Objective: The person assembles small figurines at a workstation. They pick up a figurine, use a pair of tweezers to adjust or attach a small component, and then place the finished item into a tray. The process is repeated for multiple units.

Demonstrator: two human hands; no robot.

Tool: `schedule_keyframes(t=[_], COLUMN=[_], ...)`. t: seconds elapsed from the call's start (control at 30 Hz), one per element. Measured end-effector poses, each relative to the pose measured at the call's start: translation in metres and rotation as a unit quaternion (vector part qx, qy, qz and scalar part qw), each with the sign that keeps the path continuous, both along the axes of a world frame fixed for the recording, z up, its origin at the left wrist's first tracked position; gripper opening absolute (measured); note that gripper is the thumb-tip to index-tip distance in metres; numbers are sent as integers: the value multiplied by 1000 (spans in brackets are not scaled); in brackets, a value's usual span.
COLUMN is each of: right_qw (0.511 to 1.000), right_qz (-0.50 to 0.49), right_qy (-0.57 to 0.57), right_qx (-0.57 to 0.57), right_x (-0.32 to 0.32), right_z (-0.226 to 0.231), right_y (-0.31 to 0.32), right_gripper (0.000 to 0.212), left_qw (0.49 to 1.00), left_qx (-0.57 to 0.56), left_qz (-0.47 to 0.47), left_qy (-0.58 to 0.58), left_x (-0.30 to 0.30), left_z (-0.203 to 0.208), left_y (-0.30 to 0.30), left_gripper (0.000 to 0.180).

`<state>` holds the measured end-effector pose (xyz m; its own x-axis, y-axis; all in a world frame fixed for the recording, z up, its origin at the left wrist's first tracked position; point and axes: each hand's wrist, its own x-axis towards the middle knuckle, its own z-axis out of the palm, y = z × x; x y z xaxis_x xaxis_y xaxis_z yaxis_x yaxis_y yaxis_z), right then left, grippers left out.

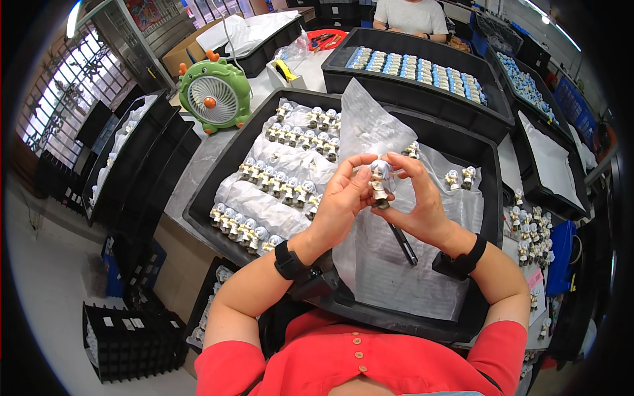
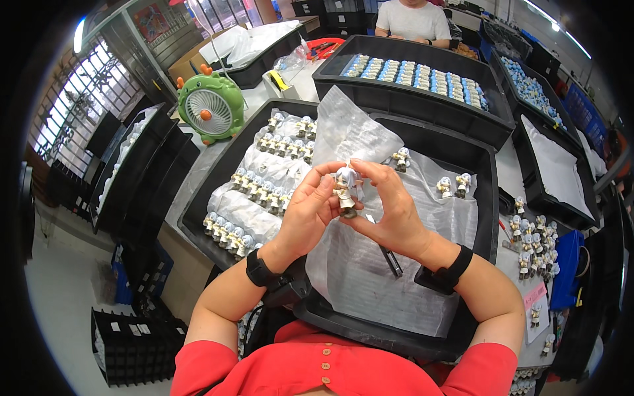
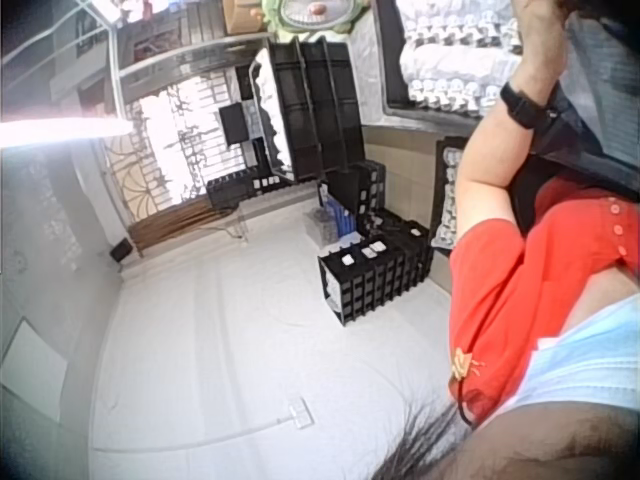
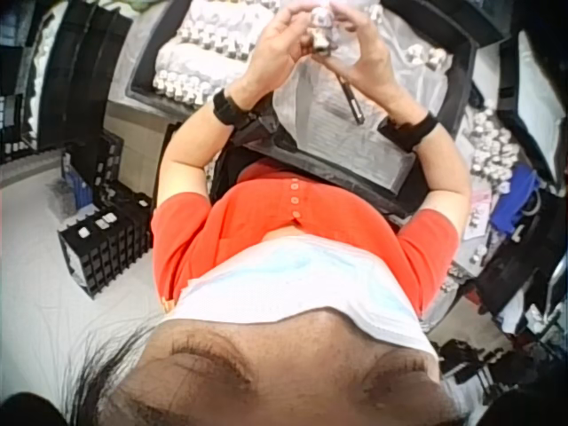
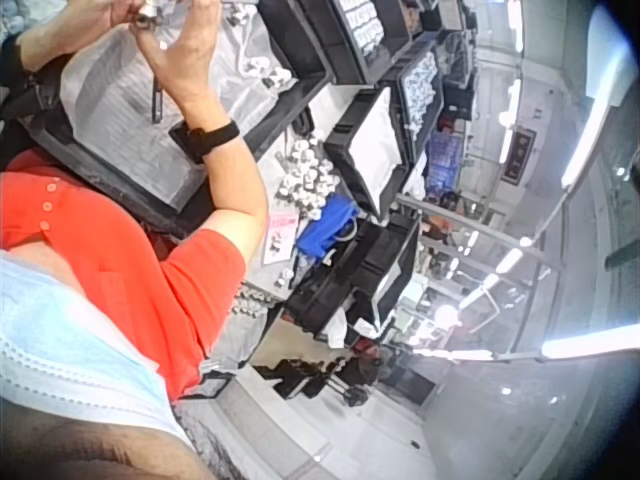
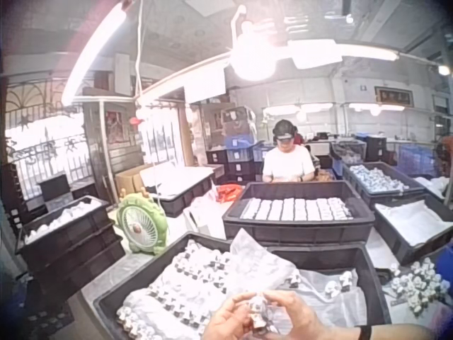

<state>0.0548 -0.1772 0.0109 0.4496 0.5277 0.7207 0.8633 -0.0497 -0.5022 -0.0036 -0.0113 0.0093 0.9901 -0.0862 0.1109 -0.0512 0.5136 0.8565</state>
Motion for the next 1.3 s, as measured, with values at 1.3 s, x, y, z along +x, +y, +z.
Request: schedule_keyframes(t=[1.3], right_qw=[998], right_qz=[14], right_qy=[-63], right_qx=[-18], right_x=[-2], right_z=[1], right_y=[4], right_gripper=[70], left_qw=[995], left_qx=[101], left_qz=[9], left_qy=[-11], left_x=[-5], left_z=[6], left_y=[-7], left_gripper=[53])
